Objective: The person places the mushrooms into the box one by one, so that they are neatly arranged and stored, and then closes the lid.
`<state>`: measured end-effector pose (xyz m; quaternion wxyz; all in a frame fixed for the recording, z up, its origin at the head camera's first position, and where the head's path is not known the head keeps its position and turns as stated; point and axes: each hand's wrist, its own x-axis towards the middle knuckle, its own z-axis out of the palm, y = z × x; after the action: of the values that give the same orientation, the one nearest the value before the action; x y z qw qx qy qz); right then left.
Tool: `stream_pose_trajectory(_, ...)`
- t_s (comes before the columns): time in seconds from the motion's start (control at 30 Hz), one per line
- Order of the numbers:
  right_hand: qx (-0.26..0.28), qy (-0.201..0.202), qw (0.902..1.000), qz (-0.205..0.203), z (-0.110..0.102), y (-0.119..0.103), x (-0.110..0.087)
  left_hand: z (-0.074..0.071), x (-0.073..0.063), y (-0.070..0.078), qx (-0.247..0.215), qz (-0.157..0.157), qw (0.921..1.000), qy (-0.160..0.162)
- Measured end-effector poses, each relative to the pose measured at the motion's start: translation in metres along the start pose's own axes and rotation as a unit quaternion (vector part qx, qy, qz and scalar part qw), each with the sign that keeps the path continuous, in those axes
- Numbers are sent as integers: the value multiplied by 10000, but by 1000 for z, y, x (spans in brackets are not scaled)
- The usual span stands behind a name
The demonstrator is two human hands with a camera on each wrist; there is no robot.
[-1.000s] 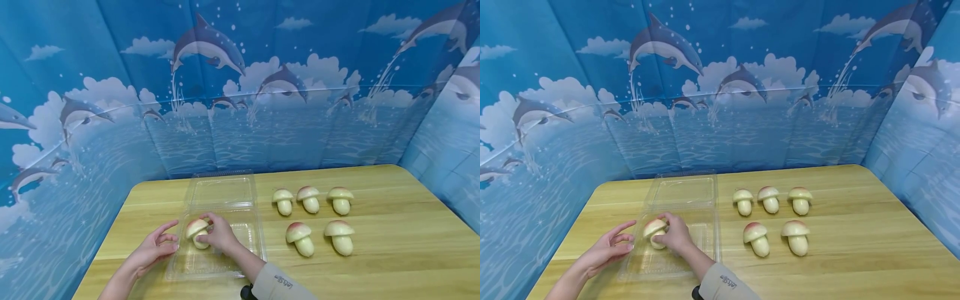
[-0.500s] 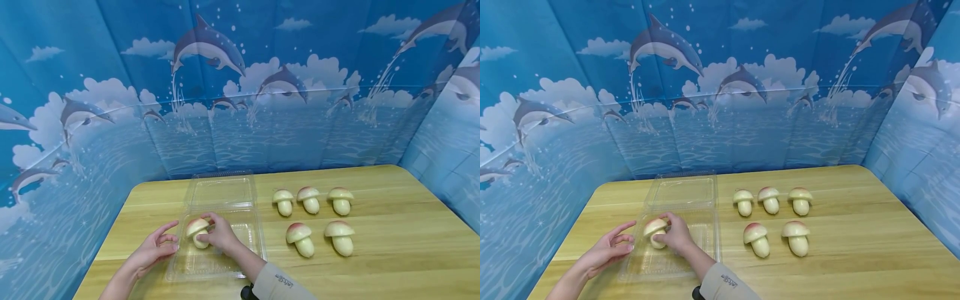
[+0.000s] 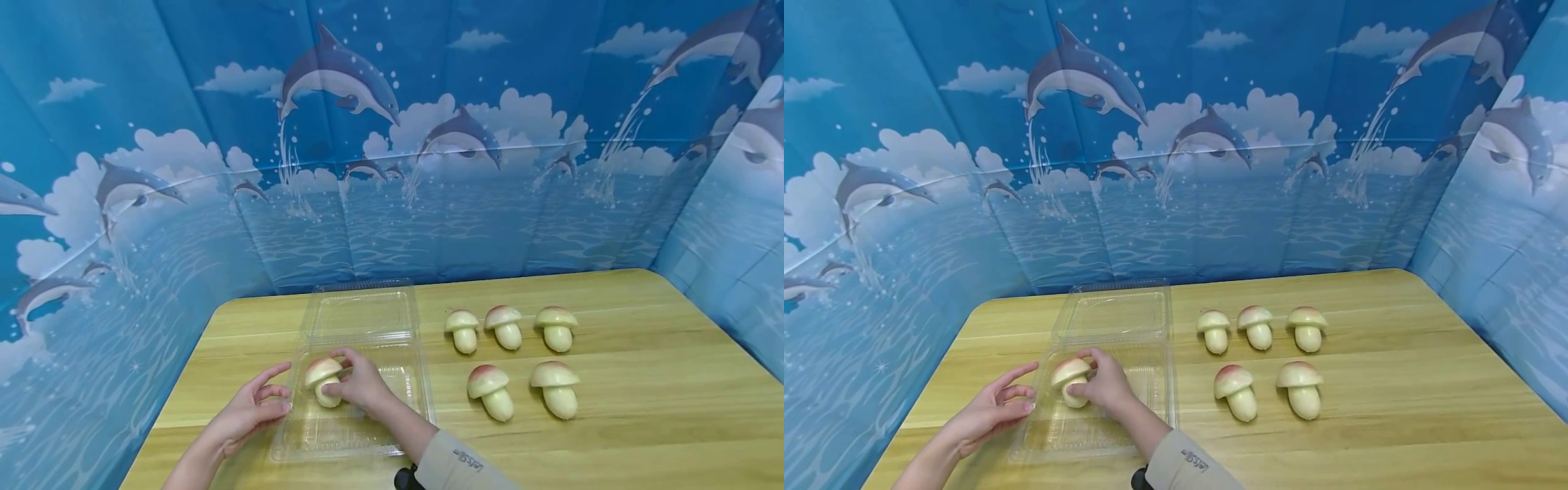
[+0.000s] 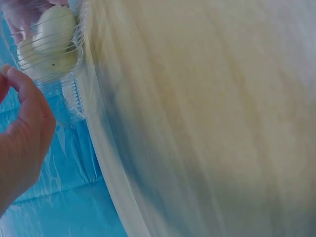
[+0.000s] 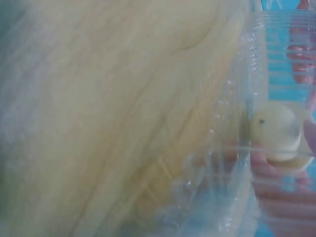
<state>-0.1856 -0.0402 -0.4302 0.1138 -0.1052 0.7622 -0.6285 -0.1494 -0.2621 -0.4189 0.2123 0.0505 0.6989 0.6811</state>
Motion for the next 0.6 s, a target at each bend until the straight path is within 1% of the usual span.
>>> stream_pose_trajectory(0.2,129,-23,9999,100,-4,-1,-1,0,0,0,-8,0,10000,-23)
stream_pose_trajectory(0.43,106,-58,9998,161,-13,-4,-5,0,-1,0,-16,-13,10000,-56)
stream_pose_trajectory(0.6,263,-222,9993,155,-23,-5,-10,1,-1,0,1,-29,10000,-35)
